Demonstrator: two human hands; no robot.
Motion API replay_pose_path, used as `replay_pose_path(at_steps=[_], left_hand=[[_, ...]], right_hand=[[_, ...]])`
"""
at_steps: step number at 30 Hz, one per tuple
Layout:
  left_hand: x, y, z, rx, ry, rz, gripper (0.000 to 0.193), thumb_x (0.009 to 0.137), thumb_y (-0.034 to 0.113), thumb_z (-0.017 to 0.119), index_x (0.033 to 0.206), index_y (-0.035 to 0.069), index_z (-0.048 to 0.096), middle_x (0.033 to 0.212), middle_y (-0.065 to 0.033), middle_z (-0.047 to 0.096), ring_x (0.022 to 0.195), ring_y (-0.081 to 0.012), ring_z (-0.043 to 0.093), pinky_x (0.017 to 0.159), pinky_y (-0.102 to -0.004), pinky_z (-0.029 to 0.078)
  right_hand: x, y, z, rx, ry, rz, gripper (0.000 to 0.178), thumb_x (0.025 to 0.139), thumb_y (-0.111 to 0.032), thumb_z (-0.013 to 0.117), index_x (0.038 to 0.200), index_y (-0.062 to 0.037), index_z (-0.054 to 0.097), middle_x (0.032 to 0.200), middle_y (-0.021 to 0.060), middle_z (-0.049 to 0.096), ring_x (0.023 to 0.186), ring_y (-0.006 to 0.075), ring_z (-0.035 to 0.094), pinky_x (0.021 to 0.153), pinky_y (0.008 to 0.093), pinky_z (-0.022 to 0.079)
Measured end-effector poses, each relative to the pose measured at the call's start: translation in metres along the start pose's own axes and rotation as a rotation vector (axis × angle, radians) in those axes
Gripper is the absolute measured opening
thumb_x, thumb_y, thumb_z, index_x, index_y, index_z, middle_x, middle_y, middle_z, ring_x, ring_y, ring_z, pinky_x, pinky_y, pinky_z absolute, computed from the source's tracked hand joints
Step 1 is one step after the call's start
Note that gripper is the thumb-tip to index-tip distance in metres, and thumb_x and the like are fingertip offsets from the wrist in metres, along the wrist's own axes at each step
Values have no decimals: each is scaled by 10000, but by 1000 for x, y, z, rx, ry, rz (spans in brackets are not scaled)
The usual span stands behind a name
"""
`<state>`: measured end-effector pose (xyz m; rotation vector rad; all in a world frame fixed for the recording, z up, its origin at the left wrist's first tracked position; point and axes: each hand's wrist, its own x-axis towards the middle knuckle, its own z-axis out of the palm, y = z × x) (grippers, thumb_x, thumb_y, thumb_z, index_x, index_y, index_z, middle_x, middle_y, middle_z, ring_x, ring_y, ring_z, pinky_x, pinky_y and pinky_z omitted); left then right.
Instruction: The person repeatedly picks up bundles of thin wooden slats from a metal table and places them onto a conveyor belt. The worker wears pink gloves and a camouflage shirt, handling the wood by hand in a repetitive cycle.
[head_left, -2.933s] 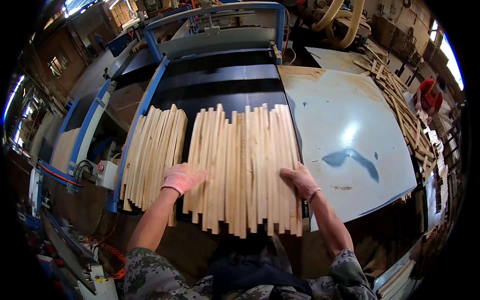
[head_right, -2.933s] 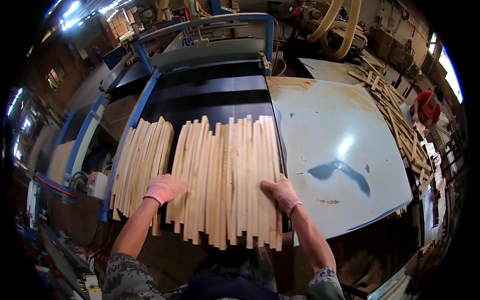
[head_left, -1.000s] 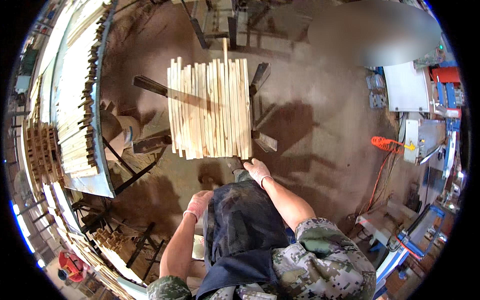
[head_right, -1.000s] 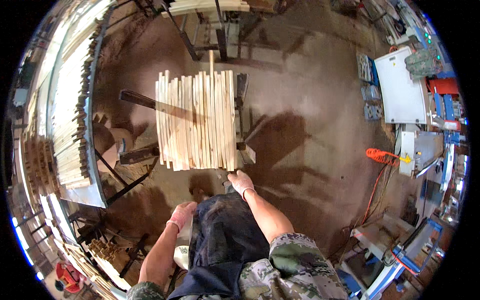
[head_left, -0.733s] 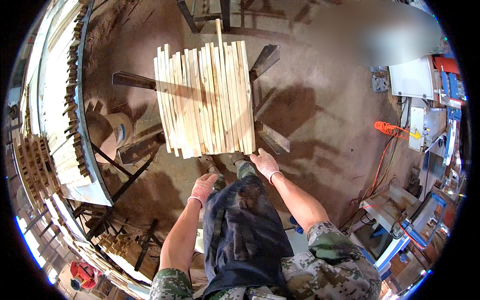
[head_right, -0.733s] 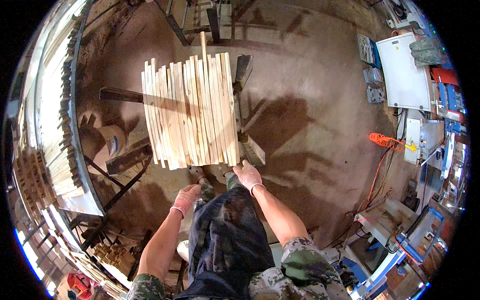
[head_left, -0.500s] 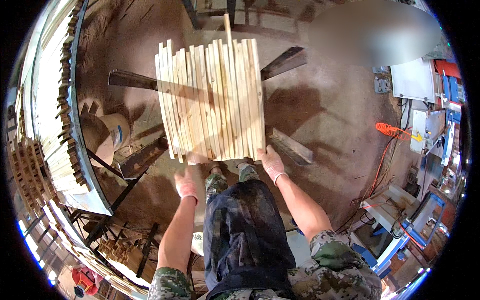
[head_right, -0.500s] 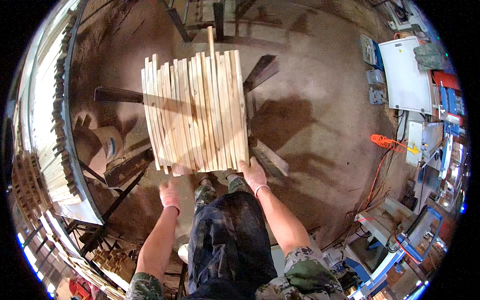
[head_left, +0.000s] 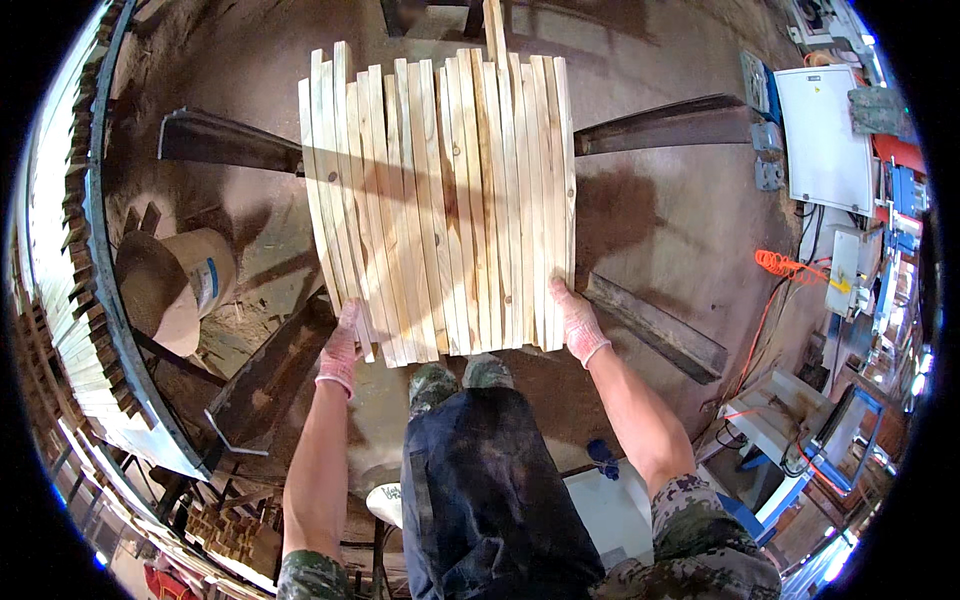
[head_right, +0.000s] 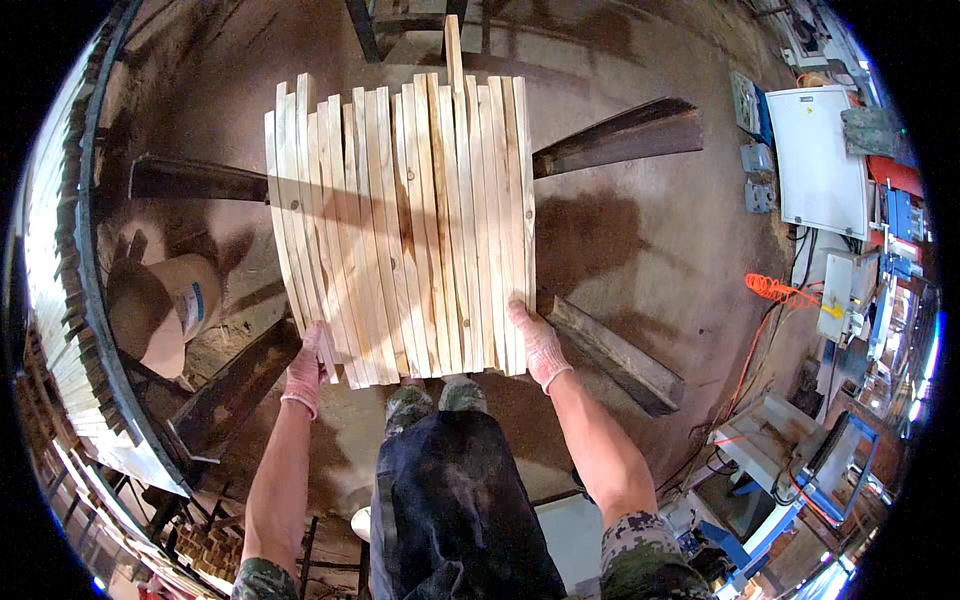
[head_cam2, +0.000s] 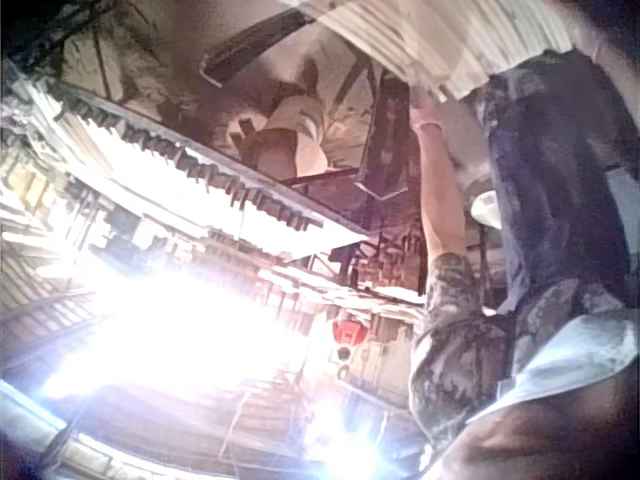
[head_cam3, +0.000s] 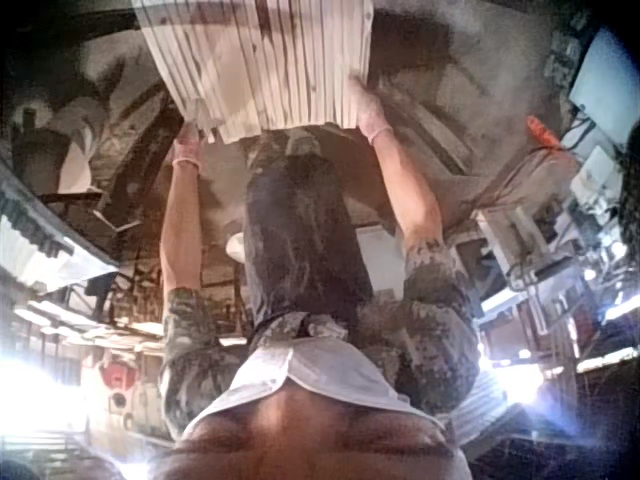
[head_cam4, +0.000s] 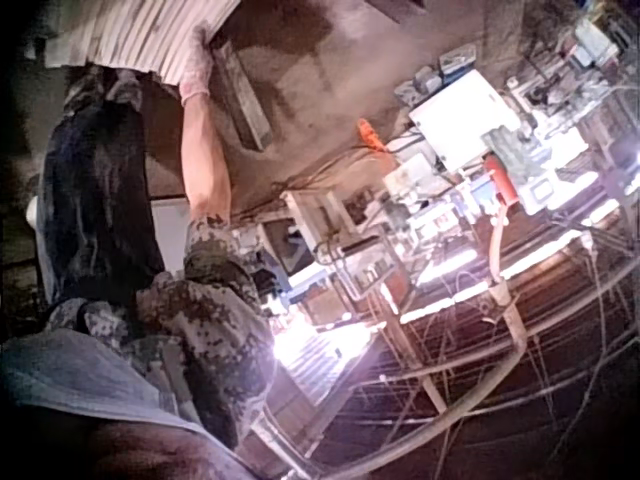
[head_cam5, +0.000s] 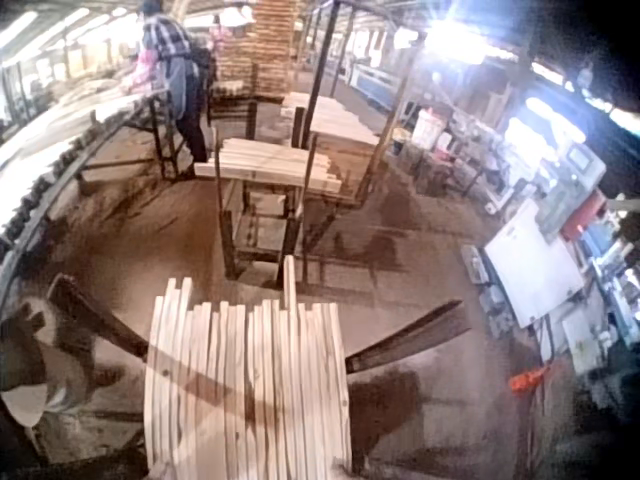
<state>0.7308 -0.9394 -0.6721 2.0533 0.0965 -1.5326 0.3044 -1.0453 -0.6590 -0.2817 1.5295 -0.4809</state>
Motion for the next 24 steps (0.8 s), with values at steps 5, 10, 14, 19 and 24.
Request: replay_pose_path(at_steps=[5,10,14,19,24], left_hand=[[29,-37,-12,90,107,94,688,849,735,803,937,57,722,804,-61,715,653,-187,704,521,-385,548],[-9,-56,-7,176,171,114,818,826,811,770,830,-6,737,705,-65,672,643,-188,622,584,-411,504],[-29,-71,-8,188,139,76,982,805,856,755,1109,-77,725,846,-101,691,763,-212,643,677,-414,532],[-24,-31,-20,111,-116,19,993,889,733,752,1437,-74,569,1238,-172,695,1072,-251,681,884,-404,578],[-11,9,17,-261,-98,81,674,997,527,755,1387,-11,638,1161,-114,748,1011,-243,729,876,-393,615]], right_hand=[[1,8,3,-28,-28,-90,809,887,-604,858,1373,11,660,1241,71,728,1109,170,681,995,355,552],[-20,16,-6,-144,25,-131,827,878,-618,852,1341,42,667,1208,79,724,1100,170,674,988,354,540],[-26,37,-27,-195,-20,-143,908,846,-690,846,1350,44,670,1215,85,721,1155,185,658,1043,367,504],[-25,5,-30,-246,-182,-10,993,838,-709,840,1427,58,612,1347,124,693,1255,222,638,1109,387,486],[0,-2,-18,67,-74,134,981,880,-610,855,1532,45,524,1508,177,614,1358,288,600,1163,425,482]])
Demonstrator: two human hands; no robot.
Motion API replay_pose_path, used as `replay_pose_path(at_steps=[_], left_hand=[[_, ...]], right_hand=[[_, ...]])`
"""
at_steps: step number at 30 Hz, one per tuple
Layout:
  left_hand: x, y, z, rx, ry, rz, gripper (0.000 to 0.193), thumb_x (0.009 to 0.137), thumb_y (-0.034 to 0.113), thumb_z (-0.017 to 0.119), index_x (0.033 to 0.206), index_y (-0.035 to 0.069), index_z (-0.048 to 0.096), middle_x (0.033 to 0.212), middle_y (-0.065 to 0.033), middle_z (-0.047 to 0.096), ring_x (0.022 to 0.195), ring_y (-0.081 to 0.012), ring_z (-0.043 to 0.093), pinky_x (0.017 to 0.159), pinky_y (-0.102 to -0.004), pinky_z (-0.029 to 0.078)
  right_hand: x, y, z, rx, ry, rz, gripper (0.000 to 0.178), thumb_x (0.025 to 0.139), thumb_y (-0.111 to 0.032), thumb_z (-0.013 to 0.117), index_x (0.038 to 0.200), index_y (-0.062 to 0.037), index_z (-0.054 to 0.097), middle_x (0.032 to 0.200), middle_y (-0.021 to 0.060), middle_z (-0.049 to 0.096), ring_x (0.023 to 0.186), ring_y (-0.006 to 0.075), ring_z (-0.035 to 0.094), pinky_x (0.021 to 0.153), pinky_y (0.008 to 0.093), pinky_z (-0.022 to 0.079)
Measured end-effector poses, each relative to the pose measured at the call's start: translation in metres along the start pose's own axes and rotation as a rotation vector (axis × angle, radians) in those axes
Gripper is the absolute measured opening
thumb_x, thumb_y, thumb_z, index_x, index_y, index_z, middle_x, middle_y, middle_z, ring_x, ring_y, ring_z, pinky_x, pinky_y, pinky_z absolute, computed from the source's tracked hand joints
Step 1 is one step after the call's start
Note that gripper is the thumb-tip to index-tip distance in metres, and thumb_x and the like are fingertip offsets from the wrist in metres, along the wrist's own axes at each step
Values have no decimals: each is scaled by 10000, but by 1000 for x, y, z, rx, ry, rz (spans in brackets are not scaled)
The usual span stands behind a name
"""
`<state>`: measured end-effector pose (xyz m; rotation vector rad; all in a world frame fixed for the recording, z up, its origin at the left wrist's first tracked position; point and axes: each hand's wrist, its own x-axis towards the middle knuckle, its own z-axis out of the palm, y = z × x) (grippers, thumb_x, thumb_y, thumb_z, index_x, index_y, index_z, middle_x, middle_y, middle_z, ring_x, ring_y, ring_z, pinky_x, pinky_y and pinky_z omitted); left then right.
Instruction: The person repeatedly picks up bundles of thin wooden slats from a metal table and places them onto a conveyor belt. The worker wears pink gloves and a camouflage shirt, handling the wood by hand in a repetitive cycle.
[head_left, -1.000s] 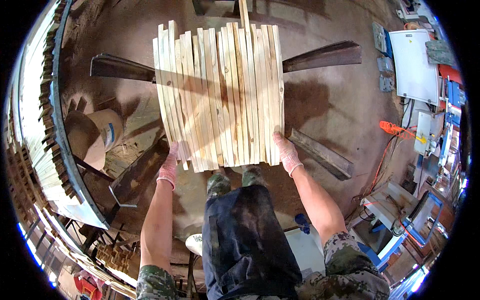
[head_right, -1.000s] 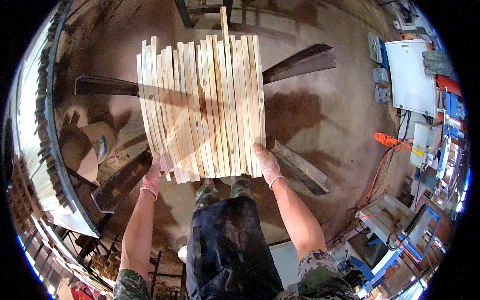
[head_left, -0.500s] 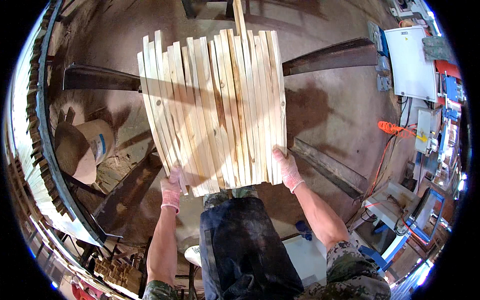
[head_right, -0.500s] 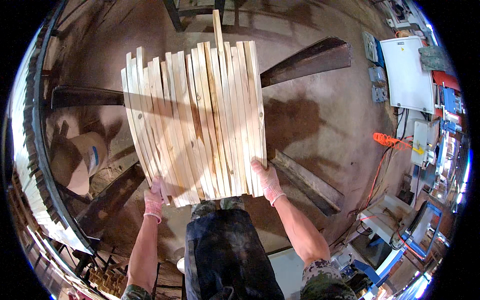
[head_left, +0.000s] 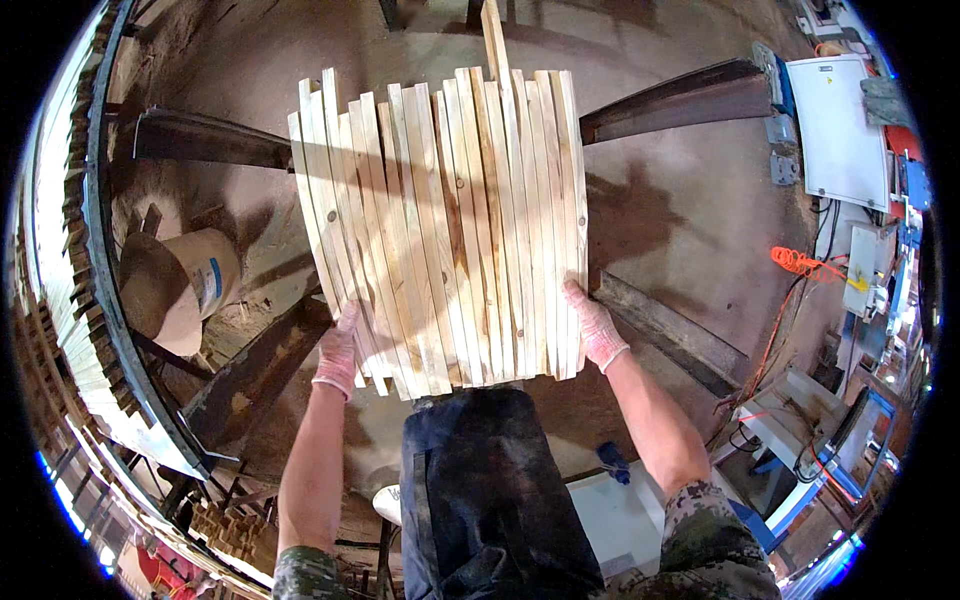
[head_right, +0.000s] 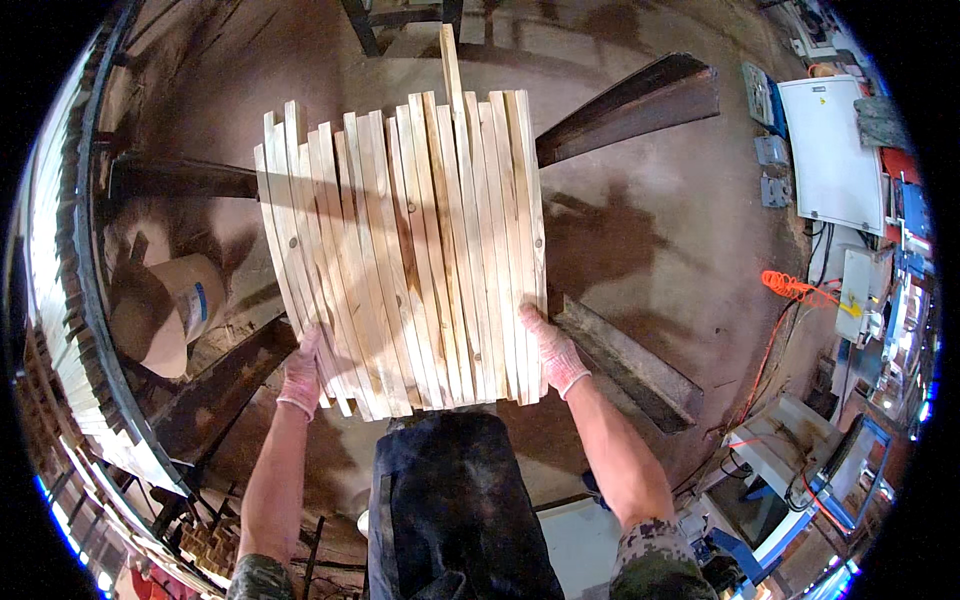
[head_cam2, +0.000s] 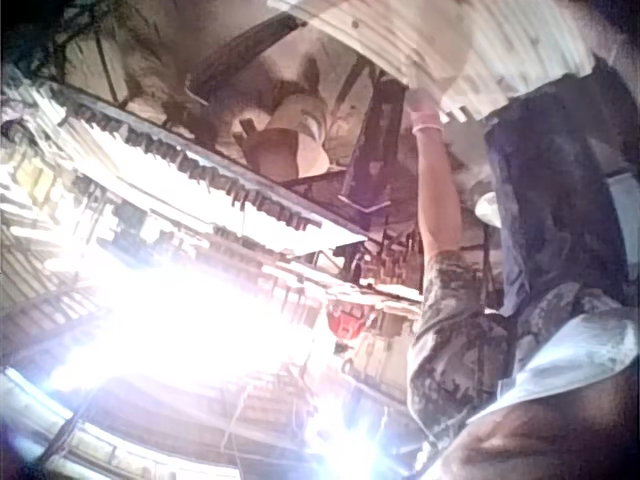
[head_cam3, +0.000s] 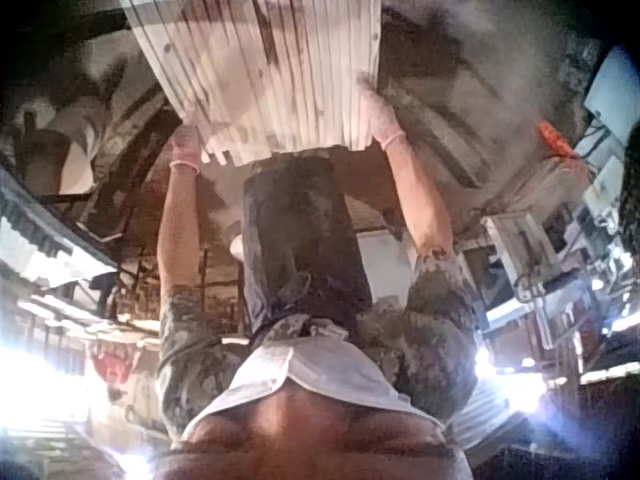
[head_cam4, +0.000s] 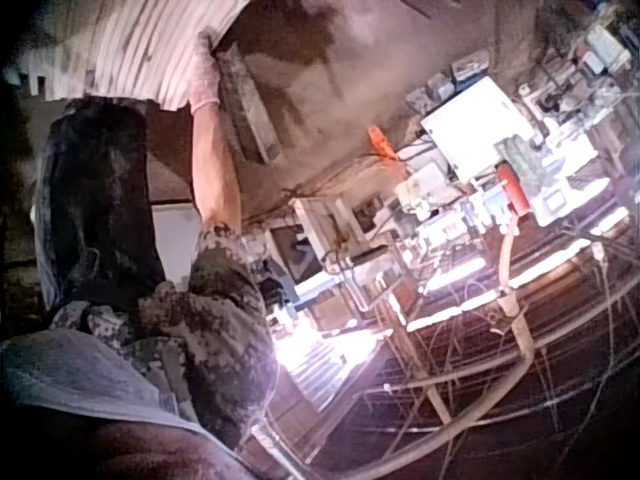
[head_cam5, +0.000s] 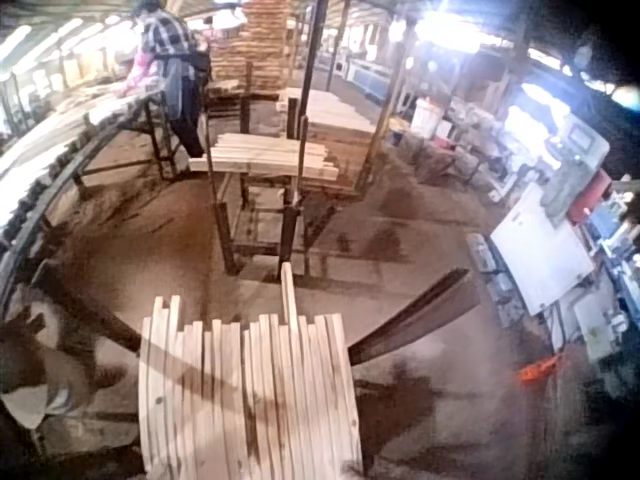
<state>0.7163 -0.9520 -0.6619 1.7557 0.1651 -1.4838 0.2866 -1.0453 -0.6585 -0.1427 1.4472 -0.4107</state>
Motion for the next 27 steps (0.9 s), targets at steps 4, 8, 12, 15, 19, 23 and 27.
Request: replay_pose_path(at_steps=[4,8,12,15,19,23,27], left_hand=[[18,-36,-25,138,163,10,674,933,530,837,1252,-53,722,1097,-113,753,930,-219,727,853,-412,619],[-9,-77,-49,242,198,16,699,898,564,865,1105,-98,777,974,-83,759,861,-173,688,785,-371,580],[-34,-137,-78,181,197,67,551,950,454,838,1143,-60,794,988,-57,760,912,-136,683,783,-345,566],[-52,-149,-92,61,88,1,662,919,457,868,1334,-22,677,1182,-77,738,1040,-199,715,913,-373,591],[-46,-131,-111,1,-74,-52,680,903,406,894,1401,16,646,1216,-50,724,1081,-197,704,971,-392,582],[-29,-41,-55,-54,-211,-94,631,840,319,943,1332,32,673,1158,-55,750,1018,-194,746,928,-326,623],[11,-65,-83,3,-136,60,480,835,261,940,1207,48,725,1075,-42,763,960,-172,744,872,-321,629]], right_hand=[[-6,2,9,-52,13,-86,981,836,-612,895,1478,53,565,1377,154,676,1249,245,650,1092,415,523],[-15,48,-15,-109,22,-206,977,772,-672,920,1353,62,641,1229,79,700,1130,184,658,1008,389,536],[-30,93,-46,-203,50,-178,867,802,-682,894,1315,-15,682,1131,8,687,1036,134,617,961,351,519],[-44,107,-48,-176,78,-128,730,844,-611,895,1262,-44,702,1076,-12,678,1038,113,597,979,335,498],[-42,88,-52,-175,-90,-30,628,858,-499,910,1250,-57,696,1111,-9,678,1032,117,594,972,338,496],[-18,29,-24,-221,-182,-111,609,812,-415,946,1248,-55,721,1105,29,721,1026,158,660,994,376,534],[-12,23,-6,-195,-131,-113,667,754,-380,982,1259,-22,734,1113,70,743,1038,186,707,960,390,575]])
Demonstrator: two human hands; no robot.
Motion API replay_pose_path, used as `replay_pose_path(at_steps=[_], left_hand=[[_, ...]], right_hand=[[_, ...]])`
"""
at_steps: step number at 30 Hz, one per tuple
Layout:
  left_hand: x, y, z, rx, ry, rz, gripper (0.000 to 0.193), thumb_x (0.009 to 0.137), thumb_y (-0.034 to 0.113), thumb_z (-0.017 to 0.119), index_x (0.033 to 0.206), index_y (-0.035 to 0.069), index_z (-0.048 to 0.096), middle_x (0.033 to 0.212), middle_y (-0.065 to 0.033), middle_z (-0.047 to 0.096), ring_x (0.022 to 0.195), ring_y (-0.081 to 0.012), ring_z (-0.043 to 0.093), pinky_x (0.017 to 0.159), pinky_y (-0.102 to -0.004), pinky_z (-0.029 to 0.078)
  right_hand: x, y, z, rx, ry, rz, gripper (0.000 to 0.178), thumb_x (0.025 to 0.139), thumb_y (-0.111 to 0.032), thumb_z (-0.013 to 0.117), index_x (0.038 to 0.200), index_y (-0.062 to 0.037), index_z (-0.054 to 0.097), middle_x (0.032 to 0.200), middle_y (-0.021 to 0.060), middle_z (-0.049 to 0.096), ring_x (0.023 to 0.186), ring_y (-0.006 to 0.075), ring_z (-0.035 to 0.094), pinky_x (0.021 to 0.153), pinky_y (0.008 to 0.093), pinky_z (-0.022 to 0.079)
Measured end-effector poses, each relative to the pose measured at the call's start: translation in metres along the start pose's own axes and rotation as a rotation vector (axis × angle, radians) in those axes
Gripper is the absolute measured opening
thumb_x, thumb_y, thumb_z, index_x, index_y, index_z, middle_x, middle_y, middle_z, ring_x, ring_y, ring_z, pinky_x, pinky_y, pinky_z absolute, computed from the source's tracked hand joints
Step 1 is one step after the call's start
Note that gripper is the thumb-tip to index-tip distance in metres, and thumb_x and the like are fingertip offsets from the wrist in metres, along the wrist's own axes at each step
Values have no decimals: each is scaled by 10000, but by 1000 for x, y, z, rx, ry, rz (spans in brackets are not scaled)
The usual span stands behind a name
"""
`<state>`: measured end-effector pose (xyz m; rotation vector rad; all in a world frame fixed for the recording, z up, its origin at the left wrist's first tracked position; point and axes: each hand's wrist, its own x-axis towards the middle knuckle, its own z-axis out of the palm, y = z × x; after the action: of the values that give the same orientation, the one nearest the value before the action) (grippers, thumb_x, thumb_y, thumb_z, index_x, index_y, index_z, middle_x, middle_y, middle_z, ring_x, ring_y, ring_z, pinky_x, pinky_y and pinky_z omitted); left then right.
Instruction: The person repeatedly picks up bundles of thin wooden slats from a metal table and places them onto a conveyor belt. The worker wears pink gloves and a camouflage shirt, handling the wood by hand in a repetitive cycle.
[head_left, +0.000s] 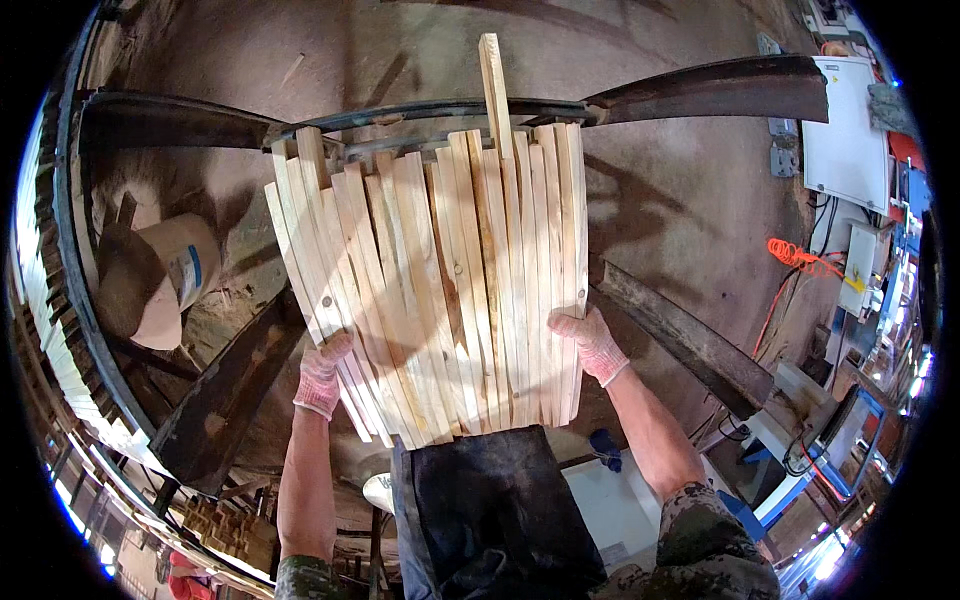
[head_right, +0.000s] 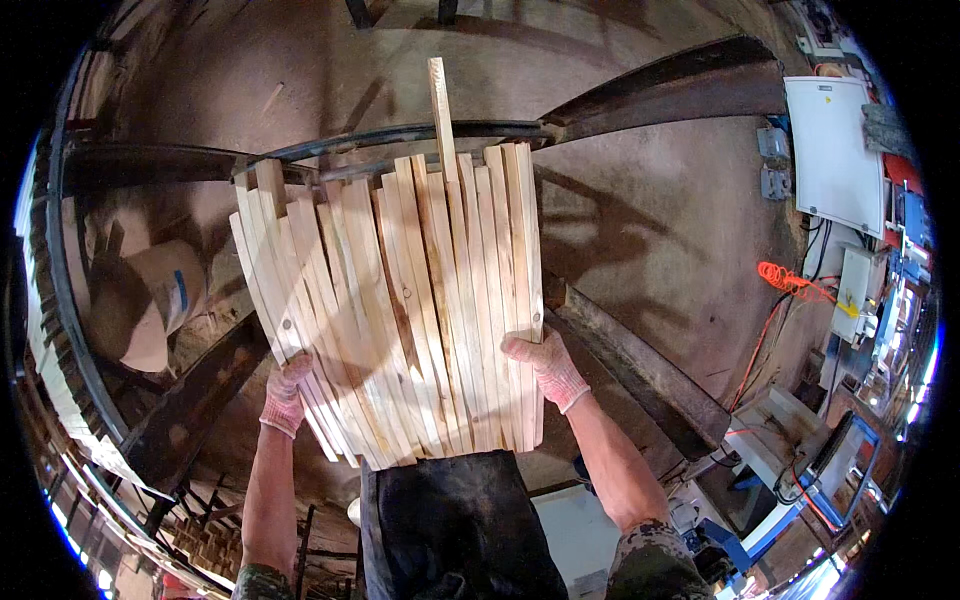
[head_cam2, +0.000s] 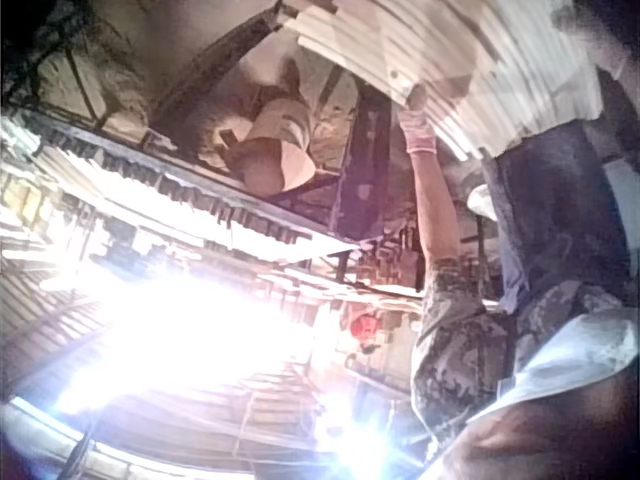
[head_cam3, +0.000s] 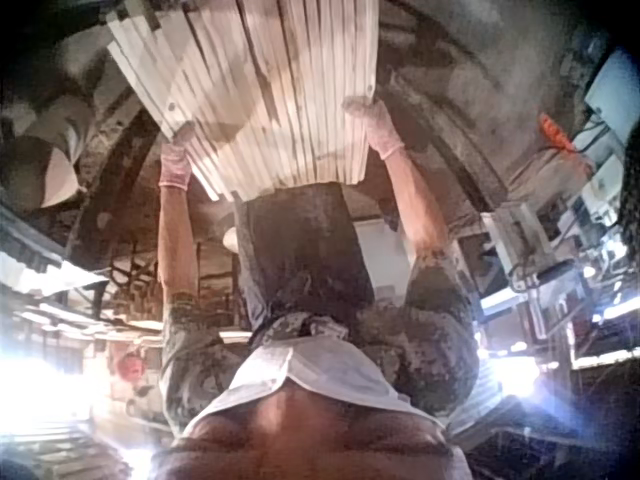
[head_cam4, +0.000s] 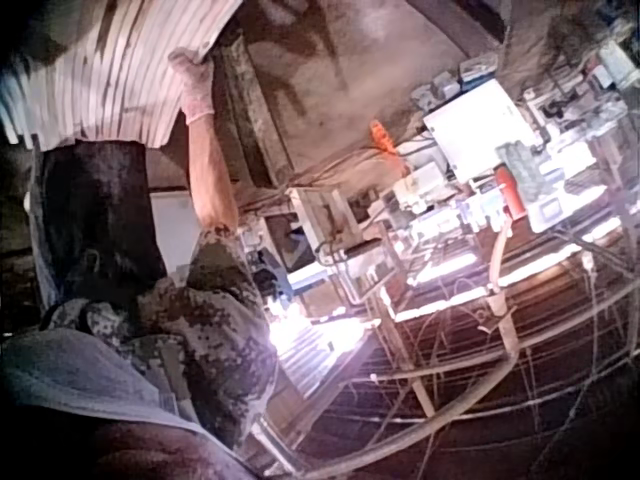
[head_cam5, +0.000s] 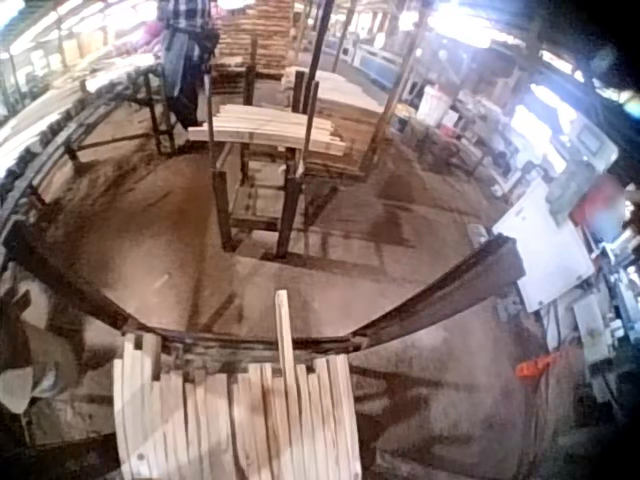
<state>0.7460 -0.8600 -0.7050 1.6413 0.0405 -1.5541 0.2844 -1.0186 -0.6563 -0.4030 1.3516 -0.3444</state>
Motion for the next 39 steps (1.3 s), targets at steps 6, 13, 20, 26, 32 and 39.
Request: replay_pose_path(at_steps=[6,13,20,26,32,39], left_hand=[[-44,17,15,5,55,-61,359,842,200,909,1124,50,746,977,-23,742,889,-161,723,833,-323,589],[-148,48,24,43,50,-4,324,1030,277,681,1211,8,678,1024,-73,733,870,-227,748,798,-387,652],[-270,141,85,95,22,39,782,726,336,937,1360,0,628,1123,-60,723,977,-239,734,846,-424,622],[-322,180,97,129,-10,251,832,676,388,974,1343,3,658,1145,-76,756,1023,-231,730,923,-419,584],[-397,216,109,151,103,404,535,695,273,836,1144,3,727,975,-61,752,824,-190,711,742,-364,582],[-498,203,95,-68,291,640,458,676,243,782,1052,-17,744,865,-81,749,785,-226,737,721,-364,596]], right_hand=[[-38,-12,2,36,7,-29,677,733,-350,991,1251,-4,726,1120,85,747,1036,195,714,953,389,583],[-131,-24,2,65,-6,-68,732,709,-326,1004,1287,-2,693,1132,71,735,1015,173,698,927,367,582],[-224,-59,10,60,-30,-184,798,681,-357,1034,1317,-20,691,1185,60,742,1080,172,692,961,368,571],[-273,-88,19,126,-58,-280,725,695,-281,1032,1300,-26,724,1181,56,760,1086,180,703,983,372,570],[-311,-128,33,125,-183,-357,622,733,-180,975,1283,-15,734,1170,46,768,1046,150,713,899,328,600],[-334,-200,73,-55,-409,-418,499,873,-180,884,1294,11,695,1127,114,772,1069,206,735,939,377,605]])
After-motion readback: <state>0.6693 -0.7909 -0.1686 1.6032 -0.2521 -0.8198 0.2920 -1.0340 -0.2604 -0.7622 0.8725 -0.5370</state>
